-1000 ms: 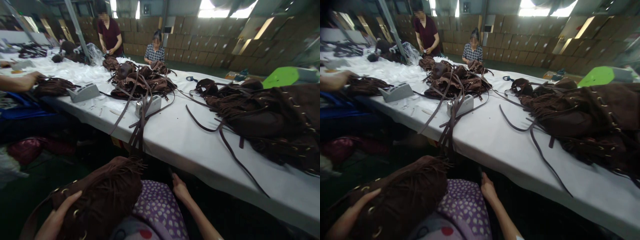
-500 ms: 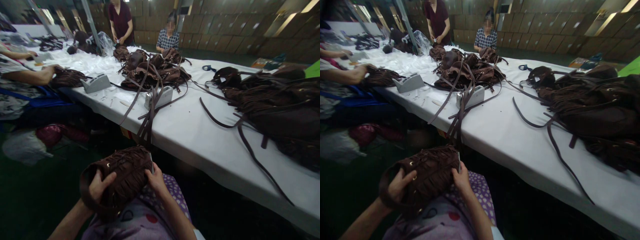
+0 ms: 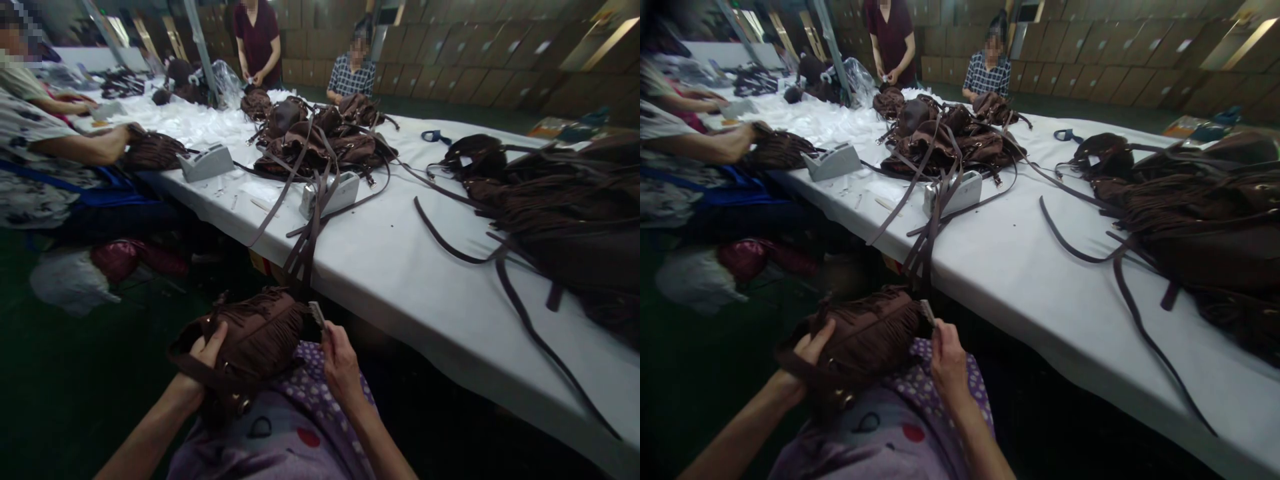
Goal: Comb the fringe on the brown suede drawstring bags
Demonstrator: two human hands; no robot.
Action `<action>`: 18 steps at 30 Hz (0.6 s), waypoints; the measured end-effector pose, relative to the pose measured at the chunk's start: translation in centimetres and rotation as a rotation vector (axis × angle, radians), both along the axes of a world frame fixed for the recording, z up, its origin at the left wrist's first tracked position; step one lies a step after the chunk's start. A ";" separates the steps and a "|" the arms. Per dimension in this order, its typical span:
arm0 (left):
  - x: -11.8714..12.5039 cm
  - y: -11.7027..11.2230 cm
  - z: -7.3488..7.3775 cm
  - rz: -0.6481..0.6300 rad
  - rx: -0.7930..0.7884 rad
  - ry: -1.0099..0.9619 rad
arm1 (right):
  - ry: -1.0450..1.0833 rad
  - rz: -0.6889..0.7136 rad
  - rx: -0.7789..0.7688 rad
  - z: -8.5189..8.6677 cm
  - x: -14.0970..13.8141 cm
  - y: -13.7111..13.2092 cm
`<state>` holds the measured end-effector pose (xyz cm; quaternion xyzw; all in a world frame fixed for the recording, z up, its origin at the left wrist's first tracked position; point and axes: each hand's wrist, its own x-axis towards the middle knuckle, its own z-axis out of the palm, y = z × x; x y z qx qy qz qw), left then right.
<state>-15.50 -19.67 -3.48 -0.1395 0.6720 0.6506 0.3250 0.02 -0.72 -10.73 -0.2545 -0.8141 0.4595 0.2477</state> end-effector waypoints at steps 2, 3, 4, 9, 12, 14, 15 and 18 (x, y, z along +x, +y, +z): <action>0.2 0.5 0.1 -0.070 0.035 0.021 | 0.034 0.274 0.405 2.0 0.5 -0.6; 0.5 0.7 0.2 -0.105 0.058 0.026 | 0.043 0.423 0.533 2.8 0.4 -1.0; 0.7 0.9 0.4 -0.133 0.079 0.030 | 0.045 0.540 0.630 3.3 0.2 -1.4; 1.4 0.6 1.9 -0.175 0.104 -0.006 | -0.088 0.644 0.775 2.0 -1.1 0.5; 1.4 -0.1 2.4 -0.156 0.103 -0.091 | -0.375 0.515 0.741 -1.0 0.5 5.2; 1.3 -0.6 2.3 -0.118 0.103 -0.125 | -0.537 0.329 0.698 -2.6 2.6 8.4; 1.2 -0.7 2.1 -0.094 0.101 -0.138 | -0.590 0.234 0.683 -3.2 3.8 9.6; 1.2 -0.6 1.3 -0.012 0.093 -0.190 | -0.673 -0.019 0.630 -3.6 6.1 9.9</action>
